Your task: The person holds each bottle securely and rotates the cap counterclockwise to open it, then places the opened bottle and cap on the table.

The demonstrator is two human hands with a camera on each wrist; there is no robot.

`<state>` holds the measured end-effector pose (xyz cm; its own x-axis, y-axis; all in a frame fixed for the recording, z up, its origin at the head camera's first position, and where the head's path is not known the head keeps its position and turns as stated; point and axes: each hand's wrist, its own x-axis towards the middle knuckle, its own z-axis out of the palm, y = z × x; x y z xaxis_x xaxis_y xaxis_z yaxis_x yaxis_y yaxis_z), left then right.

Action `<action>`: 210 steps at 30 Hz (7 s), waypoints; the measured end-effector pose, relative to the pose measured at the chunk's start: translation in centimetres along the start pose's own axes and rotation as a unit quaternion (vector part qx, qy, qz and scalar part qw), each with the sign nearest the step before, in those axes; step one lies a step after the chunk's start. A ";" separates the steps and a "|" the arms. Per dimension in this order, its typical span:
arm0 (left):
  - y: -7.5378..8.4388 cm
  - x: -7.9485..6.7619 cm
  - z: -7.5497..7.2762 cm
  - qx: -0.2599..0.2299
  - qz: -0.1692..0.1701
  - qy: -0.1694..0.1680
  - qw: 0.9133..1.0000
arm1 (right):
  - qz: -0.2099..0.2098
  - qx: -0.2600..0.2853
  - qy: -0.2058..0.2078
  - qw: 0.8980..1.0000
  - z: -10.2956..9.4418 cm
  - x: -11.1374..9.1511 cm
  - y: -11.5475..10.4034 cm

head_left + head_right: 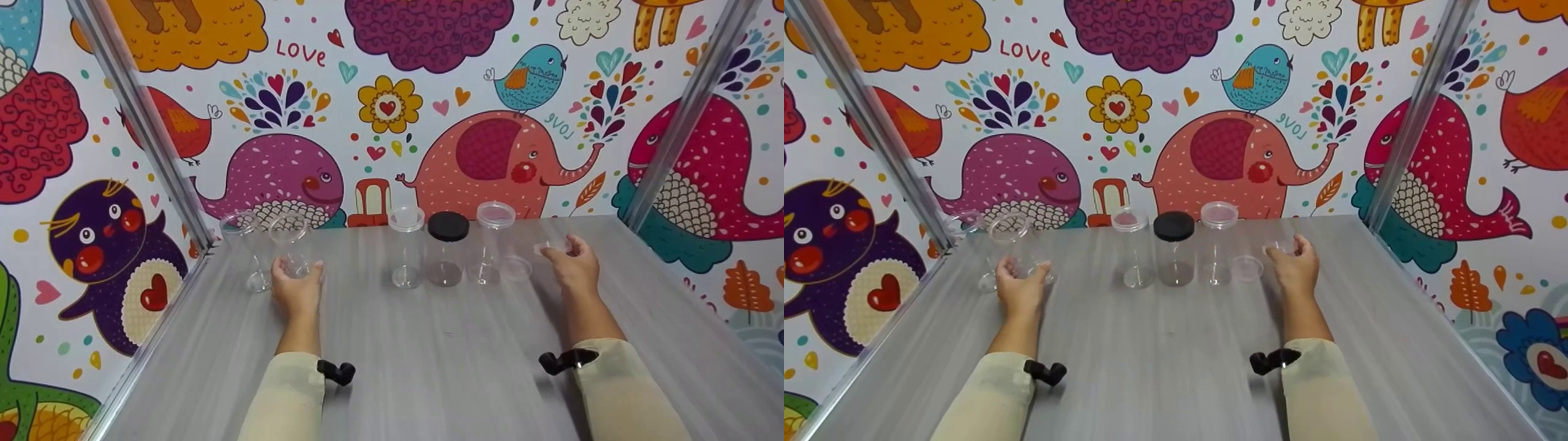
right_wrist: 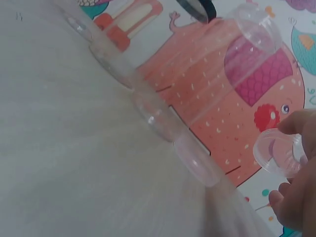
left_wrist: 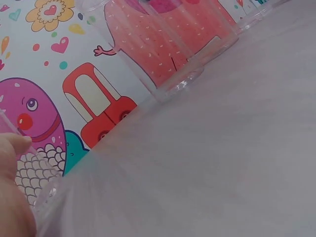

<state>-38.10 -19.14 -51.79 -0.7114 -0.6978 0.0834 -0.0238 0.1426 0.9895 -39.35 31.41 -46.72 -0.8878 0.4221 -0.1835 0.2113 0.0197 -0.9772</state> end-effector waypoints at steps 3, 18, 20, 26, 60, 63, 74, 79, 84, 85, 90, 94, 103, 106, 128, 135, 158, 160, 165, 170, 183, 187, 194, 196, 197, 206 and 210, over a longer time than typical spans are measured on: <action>-0.1 0.2 0.0 -0.004 -0.017 0.003 1.000 | 0.002 -0.032 -0.014 0.999 -0.5 0.4 1.0; -0.6 0.3 -0.4 0.056 -0.009 -0.010 0.998 | 0.007 -0.135 -0.028 0.990 -1.3 1.8 3.7; -0.7 0.3 -0.5 0.063 -0.006 -0.009 0.998 | -0.007 -0.163 -0.025 0.986 -1.3 1.8 3.8; -1.0 0.4 -0.6 0.061 0.005 0.008 0.998 | -0.023 -0.212 -0.024 0.977 -1.1 1.7 3.7; 3.0 -3.9 3.6 -0.145 0.040 -0.005 0.989 | -0.076 -0.222 -0.015 0.972 -1.7 2.0 4.3; 3.3 -4.7 4.5 -0.176 -0.003 -0.102 0.979 | -0.078 -0.206 -0.013 0.975 -1.8 2.0 4.5; 2.8 -7.6 7.7 -0.166 -0.064 -0.315 0.932 | -0.071 -0.169 0.004 0.983 -1.5 2.1 4.6; 2.1 -8.3 9.2 -0.132 -0.042 -0.349 0.927 | -0.076 -0.161 0.008 0.984 -1.2 2.1 4.6; 1.9 -8.4 10.5 -0.097 -0.037 -0.358 0.928 | -0.074 -0.155 0.004 0.985 -1.0 2.2 4.7; 1.9 -8.3 10.7 -0.089 -0.039 -0.357 0.929 | -0.074 -0.153 0.003 0.985 -1.0 2.2 4.7; 2.1 -8.2 11.6 -0.054 -0.051 -0.345 0.936 | -0.077 -0.142 -0.004 0.987 -0.9 2.1 4.6; 2.2 -8.2 11.9 -0.043 -0.045 -0.346 0.936 | -0.081 -0.139 -0.005 0.987 -0.9 2.1 4.6; 2.2 -8.3 11.9 -0.036 -0.049 -0.345 0.937 | -0.068 -0.121 -0.003 0.990 -0.8 2.0 4.6; 2.3 -8.6 11.6 -0.045 -0.045 -0.348 0.935 | -0.065 -0.111 -0.006 0.992 -0.8 1.9 4.5; 4.1 -9.6 9.5 -0.030 0.006 -0.384 0.923 | -0.057 -0.059 -0.015 0.996 0.7 -0.2 1.5; 5.5 -10.0 8.9 -0.026 0.018 -0.393 0.919 | -0.116 -0.053 -0.046 0.991 1.6 -2.0 -0.9; 6.7 -11.9 9.1 0.031 0.129 -0.447 0.885 | -0.345 -0.059 -0.108 0.930 5.1 -9.9 -5.5; 6.7 -12.1 9.1 0.038 0.138 -0.450 0.881 | -0.348 -0.078 -0.115 0.927 5.4 -10.2 -5.5; 6.8 -12.7 9.1 0.055 0.145 -0.451 0.879 | -0.352 -0.102 -0.124 0.922 6.0 -10.8 -5.4; 7.0 -13.0 9.2 0.073 0.162 -0.456 0.872 | -0.355 -0.108 -0.131 0.919 6.1 -11.0 -5.4; 7.1 -13.7 9.2 0.101 0.199 -0.450 0.864 | -0.364 -0.157 -0.099 0.913 6.4 -11.4 -5.4; 7.0 -13.7 9.3 0.100 0.201 -0.443 0.868 | -0.364 -0.156 -0.109 0.912 6.3 -11.5 -5.4; 7.0 -13.6 9.2 0.111 0.204 -0.442 0.867 | -0.378 -0.136 -0.145 0.904 6.2 -11.2 -5.2; 7.0 -13.5 9.2 0.112 0.203 -0.444 0.866 | -0.380 -0.124 -0.163 0.902 6.3 -11.2 -5.1; 7.0 -13.5 9.3 0.109 0.203 -0.446 0.865 | -0.380 -0.117 -0.173 0.901 6.3 -11.3 -5.1; 7.1 -13.4 9.1 0.098 0.212 -0.451 0.862 | -0.382 -0.108 -0.179 0.900 6.6 -11.5 -5.0; 7.2 -13.6 9.1 0.105 0.202 -0.446 0.866 | -0.358 -0.153 -0.129 0.912 6.6 -11.4 -5.1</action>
<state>-34.98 -2.29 -46.87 -0.9487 0.2451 0.1997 0.2923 0.4390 0.8496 -32.97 20.53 -40.38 -0.9012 -0.0258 0.4326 -0.3916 0.4757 -0.7876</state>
